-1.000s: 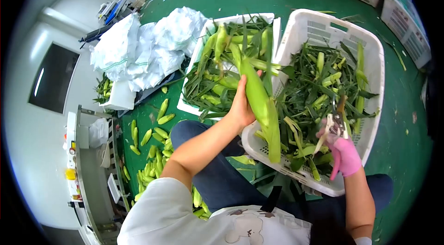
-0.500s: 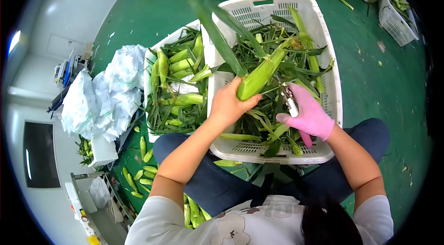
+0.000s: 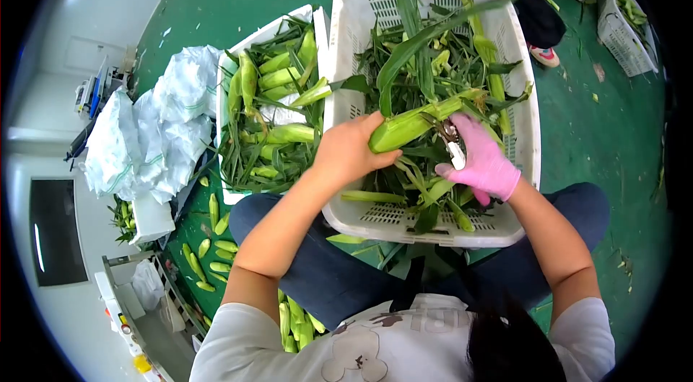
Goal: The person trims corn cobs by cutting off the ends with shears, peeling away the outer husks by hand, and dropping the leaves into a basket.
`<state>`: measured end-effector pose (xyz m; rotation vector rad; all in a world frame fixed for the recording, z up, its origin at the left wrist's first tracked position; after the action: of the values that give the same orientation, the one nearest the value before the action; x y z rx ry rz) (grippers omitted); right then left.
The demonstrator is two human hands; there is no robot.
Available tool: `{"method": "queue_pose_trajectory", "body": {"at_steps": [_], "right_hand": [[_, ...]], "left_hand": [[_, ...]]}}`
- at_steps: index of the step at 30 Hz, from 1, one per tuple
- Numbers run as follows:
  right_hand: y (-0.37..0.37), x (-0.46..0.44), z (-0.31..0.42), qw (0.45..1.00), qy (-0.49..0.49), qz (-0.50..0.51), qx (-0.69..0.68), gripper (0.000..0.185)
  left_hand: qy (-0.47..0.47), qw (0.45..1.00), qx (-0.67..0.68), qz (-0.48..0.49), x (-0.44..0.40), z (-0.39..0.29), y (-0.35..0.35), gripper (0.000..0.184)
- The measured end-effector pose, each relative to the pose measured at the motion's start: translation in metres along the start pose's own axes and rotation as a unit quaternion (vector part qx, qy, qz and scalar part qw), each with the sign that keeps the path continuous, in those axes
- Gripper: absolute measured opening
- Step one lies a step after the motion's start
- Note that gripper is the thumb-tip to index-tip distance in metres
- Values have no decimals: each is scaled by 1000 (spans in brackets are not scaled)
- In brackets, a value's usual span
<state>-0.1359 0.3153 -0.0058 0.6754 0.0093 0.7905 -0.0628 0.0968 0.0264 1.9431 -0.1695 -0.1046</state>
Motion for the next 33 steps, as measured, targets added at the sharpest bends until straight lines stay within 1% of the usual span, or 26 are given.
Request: {"method": "queue_pose_trajectory", "body": {"at_steps": [2,3,4,5,6,7,8,10,11,12,13,14,15,17,18,19,20,23,24,26,27,28,30,31,32,33], "right_hand": [[1,0,-1,999,7,50,13,85],[1,2,-1,997,-17,76,-25,66],[-3,1,-1,998,1,60,-19,48],[-8,4,-4,990,-74,81,-93,41],[-12,7,-2,971,-144,99,-165,35],[-24,8,-8,921,-175,100,-334,26],[-30,6,-15,886,-122,109,-434,24],[-24,15,4,853,-169,88,-485,22],[-22,23,12,842,-153,107,-506,31],[-26,31,16,820,-163,166,-523,45],[-33,39,16,804,-138,194,-544,51],[-39,43,14,787,-117,221,-565,57],[-44,45,13,808,-152,242,-516,64],[-43,42,14,820,-144,238,-500,61],[-40,40,14,827,-141,228,-494,59],[-36,39,11,834,-114,187,-507,52],[-31,35,8,863,-121,149,-468,43],[-20,35,9,844,-127,110,-510,29],[-18,36,10,831,-122,108,-531,28],[-16,39,10,804,-113,104,-575,26],[-12,39,11,791,-101,74,-598,26],[-6,37,7,813,-93,53,-573,27],[-2,33,0,812,-124,46,-568,27],[5,41,15,806,-111,38,-581,30],[3,48,18,807,-70,55,-584,37],[1,55,26,830,-35,63,-553,40]], "left_hand": [[-32,998,44,25,-1,0,5,53],[-15,997,55,60,-1,6,5,54],[2,993,66,96,0,10,3,55],[32,987,118,102,2,14,2,58],[45,986,141,76,3,14,1,59],[56,984,161,47,4,13,1,60],[64,982,177,17,3,13,2,61],[66,976,197,-65,5,17,4,69],[73,973,202,-84,5,17,7,69],[79,969,208,-103,4,17,9,68],[90,974,175,-113,5,19,9,65],[72,980,148,-110,2,14,11,64],[55,985,123,-104,0,7,11,63],[3,993,78,-84,-5,-9,4,61],[3,987,137,-78,-7,-11,-3,61],[3,978,193,-75,-11,-11,-9,60],[5,966,248,-74,-13,-11,-15,59],[4,942,328,-76,-22,-10,-22,57],[-2,933,351,-77,-24,-10,-22,56],[14,867,497,-32,-26,-12,-28,55],[23,824,565,-10,-25,-14,-30,54],[51,800,598,-20,-25,-13,-31,58],[105,746,656,-48,-24,-13,-29,66],[125,714,684,-79,-24,-12,-19,66],[133,695,693,-141,-24,0,-18,64],[130,696,683,-180,-24,7,-10,61]]}}
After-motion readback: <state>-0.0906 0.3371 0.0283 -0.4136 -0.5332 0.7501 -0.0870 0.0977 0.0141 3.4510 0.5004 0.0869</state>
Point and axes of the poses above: each hand's wrist, its own x-axis away from the middle knuckle, its own y-axis out of the back of the hand, z = x × y, the point moved 5 cm from there along -x, towards the middle knuckle, and after that the axes turned 12 degrees about -y, right-handed, at the moved point
